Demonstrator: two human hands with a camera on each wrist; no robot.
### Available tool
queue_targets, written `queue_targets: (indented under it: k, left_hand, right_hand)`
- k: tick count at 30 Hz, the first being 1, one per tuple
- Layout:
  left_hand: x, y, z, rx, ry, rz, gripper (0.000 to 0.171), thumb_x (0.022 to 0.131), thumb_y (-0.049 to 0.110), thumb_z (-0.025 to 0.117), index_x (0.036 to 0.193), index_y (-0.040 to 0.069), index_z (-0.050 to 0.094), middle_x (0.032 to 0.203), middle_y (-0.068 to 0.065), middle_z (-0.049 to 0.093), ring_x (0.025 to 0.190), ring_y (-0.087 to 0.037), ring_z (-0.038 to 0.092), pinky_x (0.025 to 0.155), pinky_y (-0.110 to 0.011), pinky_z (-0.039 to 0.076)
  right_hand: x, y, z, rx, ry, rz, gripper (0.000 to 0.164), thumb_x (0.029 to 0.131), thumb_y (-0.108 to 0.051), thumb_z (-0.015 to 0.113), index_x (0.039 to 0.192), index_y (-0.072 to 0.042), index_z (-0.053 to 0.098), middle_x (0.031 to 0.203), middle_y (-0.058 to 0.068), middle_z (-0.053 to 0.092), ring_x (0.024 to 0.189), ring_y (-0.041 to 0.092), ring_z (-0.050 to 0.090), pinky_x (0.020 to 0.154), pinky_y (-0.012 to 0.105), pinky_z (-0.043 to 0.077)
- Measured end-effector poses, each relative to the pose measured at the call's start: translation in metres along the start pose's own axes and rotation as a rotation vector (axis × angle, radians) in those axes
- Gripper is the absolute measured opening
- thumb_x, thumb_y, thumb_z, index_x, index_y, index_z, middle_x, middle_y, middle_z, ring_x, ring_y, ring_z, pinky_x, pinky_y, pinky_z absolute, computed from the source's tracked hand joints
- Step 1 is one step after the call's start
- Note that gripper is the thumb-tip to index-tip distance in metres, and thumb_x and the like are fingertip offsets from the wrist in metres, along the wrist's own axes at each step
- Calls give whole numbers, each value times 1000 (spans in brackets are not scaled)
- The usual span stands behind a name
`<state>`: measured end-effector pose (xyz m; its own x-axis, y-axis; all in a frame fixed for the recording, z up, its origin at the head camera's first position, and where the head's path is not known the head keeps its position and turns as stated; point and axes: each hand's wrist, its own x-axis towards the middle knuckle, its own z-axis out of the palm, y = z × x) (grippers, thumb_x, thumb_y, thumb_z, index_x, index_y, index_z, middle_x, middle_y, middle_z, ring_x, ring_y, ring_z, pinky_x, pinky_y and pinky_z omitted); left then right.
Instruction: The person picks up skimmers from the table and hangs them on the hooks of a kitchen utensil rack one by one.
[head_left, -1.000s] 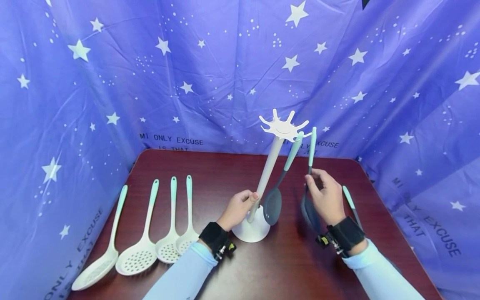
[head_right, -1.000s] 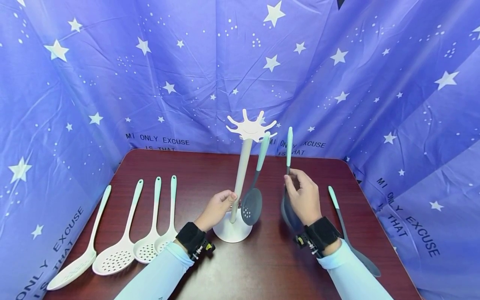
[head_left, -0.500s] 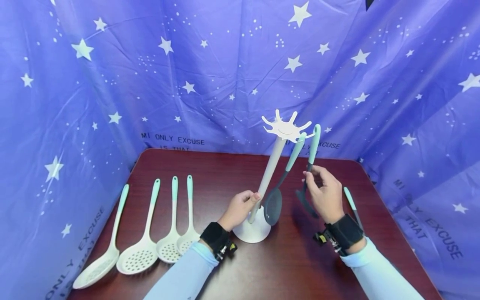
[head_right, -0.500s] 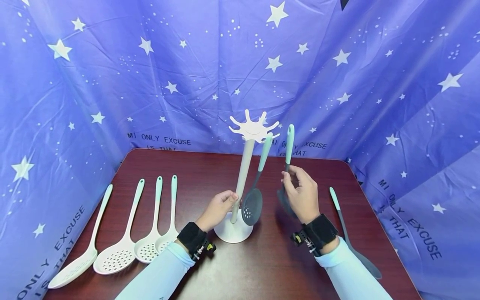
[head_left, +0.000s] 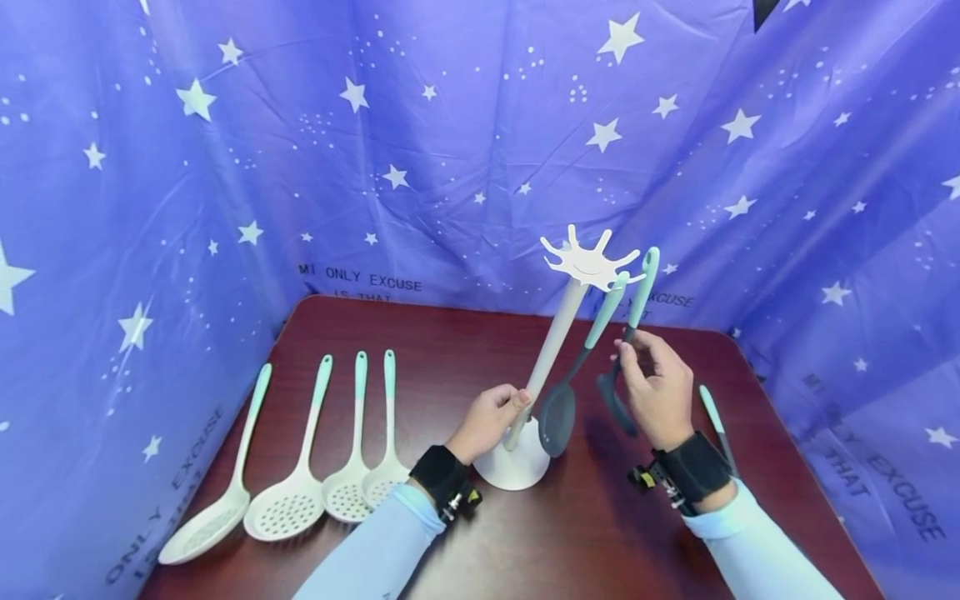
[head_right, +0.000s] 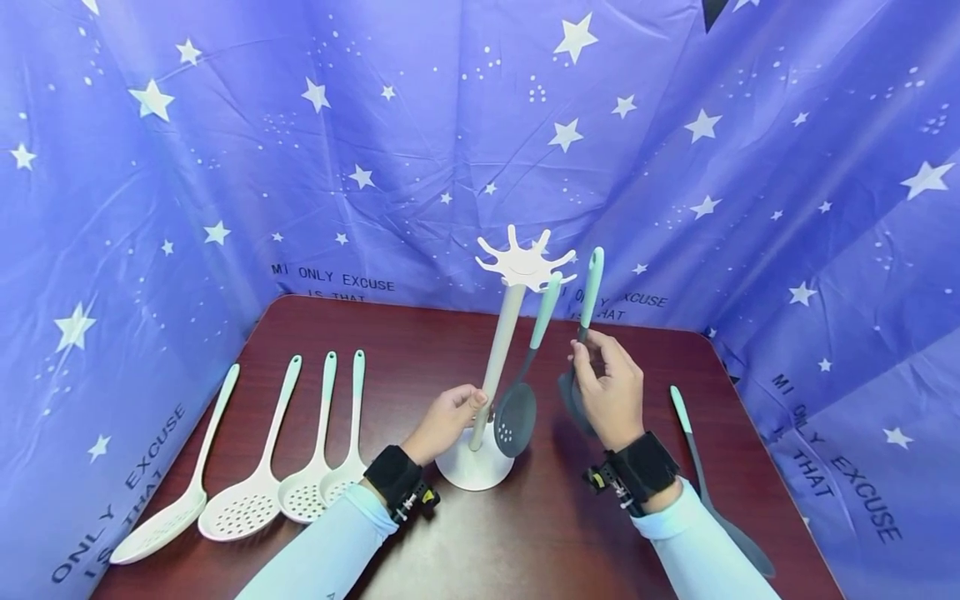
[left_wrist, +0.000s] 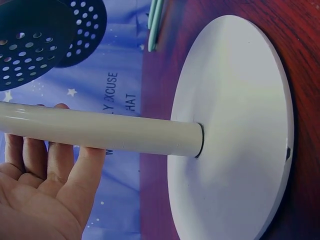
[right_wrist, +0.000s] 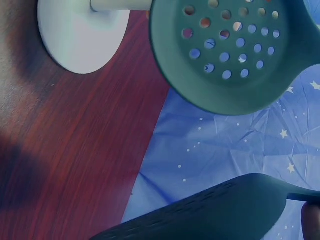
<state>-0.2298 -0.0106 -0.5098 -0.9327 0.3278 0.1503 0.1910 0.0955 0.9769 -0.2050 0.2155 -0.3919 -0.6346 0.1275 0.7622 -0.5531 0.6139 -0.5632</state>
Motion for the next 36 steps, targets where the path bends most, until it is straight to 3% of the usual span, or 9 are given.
queue_targets:
  k: [12, 22, 27, 31, 36]
  left_hand:
    - [2, 0, -1, -17, -10, -4, 63, 94, 65, 58, 87, 3, 68, 84, -11, 74, 77, -12, 63, 74, -24, 47]
    - [3, 2, -2, -42, -40, 3, 51, 100, 53, 60, 98, 3, 72, 90, -14, 74, 82, -15, 66, 79, -26, 51]
    - [1, 5, -2, -48, -56, -8, 50, 102, 51, 59, 107, 5, 78, 100, -14, 77, 90, -15, 70, 82, -28, 54]
    - [-1, 6, -3, -25, -64, -32, 54, 103, 54, 57, 101, 6, 81, 97, -10, 78, 90, -11, 66, 81, -28, 52]
    - [0, 4, -2, -27, -64, -21, 53, 103, 54, 57, 97, 7, 81, 94, -7, 78, 86, -10, 63, 79, -28, 51]
  right_hand:
    - [6, -6, 2, 36, 21, -66, 14, 93, 12, 67, 105, 9, 73, 85, 20, 72, 78, -7, 61, 73, 9, 48]
    - [9, -16, 3, 42, 30, -130, 16, 90, 15, 68, 104, 10, 73, 84, 22, 70, 80, -8, 61, 73, 8, 47]
    - [8, -2, 4, 27, 30, -141, 18, 89, 15, 70, 105, 8, 74, 86, 21, 71, 84, -6, 61, 76, 10, 47]
    - [5, 11, 4, 29, 30, -145, 20, 89, 13, 72, 107, 4, 75, 89, 17, 73, 85, -5, 63, 77, 11, 48]
    - [6, 12, 2, 58, 19, -161, 22, 91, 9, 72, 111, 2, 76, 95, 15, 75, 88, 0, 66, 79, 13, 51]
